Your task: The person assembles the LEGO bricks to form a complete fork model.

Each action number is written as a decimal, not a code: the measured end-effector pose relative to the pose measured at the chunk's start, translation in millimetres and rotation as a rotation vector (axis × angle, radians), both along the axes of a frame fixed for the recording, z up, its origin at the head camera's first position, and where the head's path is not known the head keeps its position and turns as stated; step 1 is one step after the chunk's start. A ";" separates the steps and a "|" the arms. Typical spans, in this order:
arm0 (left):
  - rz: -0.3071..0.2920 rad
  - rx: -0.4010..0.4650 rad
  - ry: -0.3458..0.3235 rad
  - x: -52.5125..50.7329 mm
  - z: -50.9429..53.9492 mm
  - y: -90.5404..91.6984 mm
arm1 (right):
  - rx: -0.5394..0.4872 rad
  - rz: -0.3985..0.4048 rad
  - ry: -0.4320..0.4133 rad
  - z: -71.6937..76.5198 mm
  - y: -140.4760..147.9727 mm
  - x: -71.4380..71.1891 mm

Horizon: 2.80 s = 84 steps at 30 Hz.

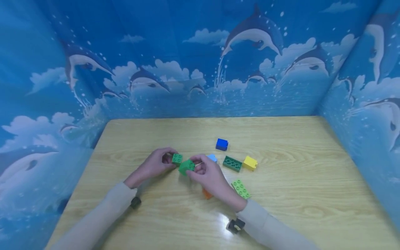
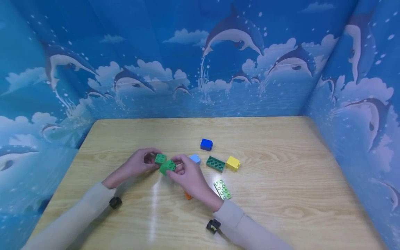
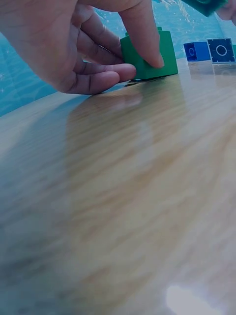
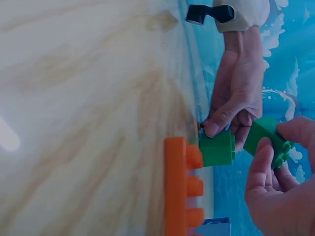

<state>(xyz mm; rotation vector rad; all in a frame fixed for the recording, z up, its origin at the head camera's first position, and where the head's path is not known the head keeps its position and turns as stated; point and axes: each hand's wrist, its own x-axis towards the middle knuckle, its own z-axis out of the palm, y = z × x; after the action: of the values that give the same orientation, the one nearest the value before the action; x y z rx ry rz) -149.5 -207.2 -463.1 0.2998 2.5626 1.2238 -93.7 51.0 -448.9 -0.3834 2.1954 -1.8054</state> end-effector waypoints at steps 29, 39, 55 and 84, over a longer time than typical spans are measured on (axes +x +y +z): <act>0.030 0.075 -0.052 3.2 -4.0 -13.1 | -0.003 -0.032 0.151 -9.6 -38.5 -34.9; 0.013 0.116 -0.047 3.5 -2.3 -14.1 | 0.035 0.014 0.137 -6.7 -39.7 -37.7; -0.042 0.081 -0.008 3.0 4.9 -16.8 | 0.152 0.059 0.206 -0.4 -42.4 -40.5; -0.030 0.158 -0.022 5.7 -4.1 -19.4 | 0.215 0.112 0.086 8.9 -34.3 -45.3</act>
<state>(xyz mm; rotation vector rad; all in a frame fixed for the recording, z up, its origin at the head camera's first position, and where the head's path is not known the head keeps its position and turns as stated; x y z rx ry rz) -143.8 -226.5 -467.1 0.3546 2.4387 1.4132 -139.0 16.7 -440.0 -0.5332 2.3459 -1.5031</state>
